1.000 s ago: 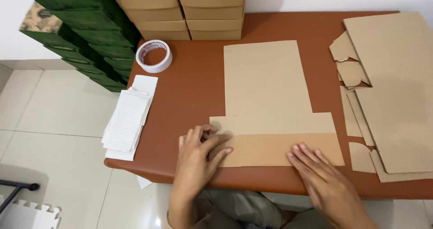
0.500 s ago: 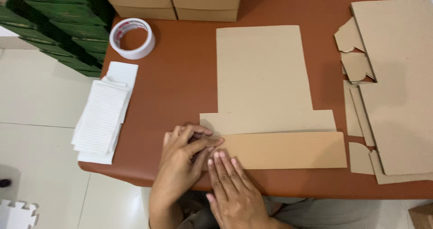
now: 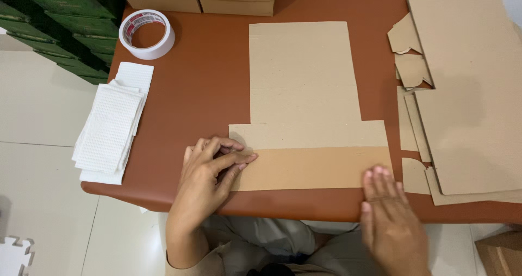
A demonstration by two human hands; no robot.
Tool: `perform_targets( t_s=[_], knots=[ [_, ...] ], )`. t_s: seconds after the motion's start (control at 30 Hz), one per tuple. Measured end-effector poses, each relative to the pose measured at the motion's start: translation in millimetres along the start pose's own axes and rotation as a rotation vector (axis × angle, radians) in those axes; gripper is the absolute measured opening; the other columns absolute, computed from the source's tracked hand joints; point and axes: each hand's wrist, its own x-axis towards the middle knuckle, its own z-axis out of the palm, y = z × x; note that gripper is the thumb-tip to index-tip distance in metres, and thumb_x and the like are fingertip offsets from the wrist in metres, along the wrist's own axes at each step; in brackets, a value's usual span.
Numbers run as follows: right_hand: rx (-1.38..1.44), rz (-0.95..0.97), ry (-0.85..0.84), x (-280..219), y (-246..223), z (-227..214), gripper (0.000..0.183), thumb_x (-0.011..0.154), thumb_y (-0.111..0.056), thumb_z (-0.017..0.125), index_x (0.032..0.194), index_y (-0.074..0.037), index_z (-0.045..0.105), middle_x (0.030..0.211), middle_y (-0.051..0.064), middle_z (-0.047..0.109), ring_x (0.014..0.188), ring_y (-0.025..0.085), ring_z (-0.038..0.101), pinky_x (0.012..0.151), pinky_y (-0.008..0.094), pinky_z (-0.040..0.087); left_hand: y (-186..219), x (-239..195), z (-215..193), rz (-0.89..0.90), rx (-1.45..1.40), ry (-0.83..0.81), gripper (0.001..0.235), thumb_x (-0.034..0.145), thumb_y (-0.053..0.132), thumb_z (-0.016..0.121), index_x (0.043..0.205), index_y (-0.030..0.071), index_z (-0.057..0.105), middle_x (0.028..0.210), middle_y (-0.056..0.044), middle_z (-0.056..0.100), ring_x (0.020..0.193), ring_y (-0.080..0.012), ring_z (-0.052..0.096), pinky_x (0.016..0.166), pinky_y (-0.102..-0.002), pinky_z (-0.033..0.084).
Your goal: The person assembles flat cardboard sheets into rectangular boxes by folding the flaps and securing them with adhesive tape. They place white paper inserts into the assembled boxes and stack the finished boxes on the table.
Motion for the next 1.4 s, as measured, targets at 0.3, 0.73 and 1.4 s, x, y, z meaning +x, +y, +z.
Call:
perform_targets(
  t_s=[0.3, 0.73, 1.4],
  knots=[
    [0.362, -0.123, 0.131, 17.8, -64.9, 8.4, 0.057, 0.101, -0.011, 0.039, 0.156, -0.001, 0.029, 0.164, 0.017, 0.031, 0.156, 0.033, 0.026, 0.129, 0.052, 0.016, -2.0, -3.3, 1.7, 0.013, -0.006, 0.029, 0.024, 0.098, 0.023, 0.061, 0.112, 0.031, 0.078, 0.109, 0.009, 0.063, 0.098, -0.0194, 0.052, 0.079, -0.038, 0.034],
    [0.431, -0.321, 0.188, 59.7, -155.3, 14.0, 0.045, 0.098, -0.013, 0.052, 0.138, 0.009, 0.055, 0.145, 0.025, 0.054, 0.139, 0.036, 0.05, 0.119, 0.047, 0.035, -4.2, -5.4, 4.3, 0.046, 0.003, 0.017, 0.026, 0.098, 0.022, 0.059, 0.113, 0.032, 0.078, 0.111, 0.009, 0.064, 0.099, -0.018, 0.053, 0.083, -0.038, 0.036],
    [0.1, -0.157, -0.127, 22.8, 8.1, -46.2, 0.086, 0.07, -0.063, 0.082, 0.146, -0.037, 0.052, 0.134, 0.004, 0.054, 0.134, 0.031, 0.046, 0.107, 0.05, 0.038, 44.8, -34.9, -19.5, 0.059, 0.354, -0.457, 0.111, 0.066, 0.056, 0.091, 0.157, 0.025, 0.035, 0.159, -0.017, 0.032, 0.15, -0.0424, 0.02, 0.119, -0.06, 0.012]
  ],
)
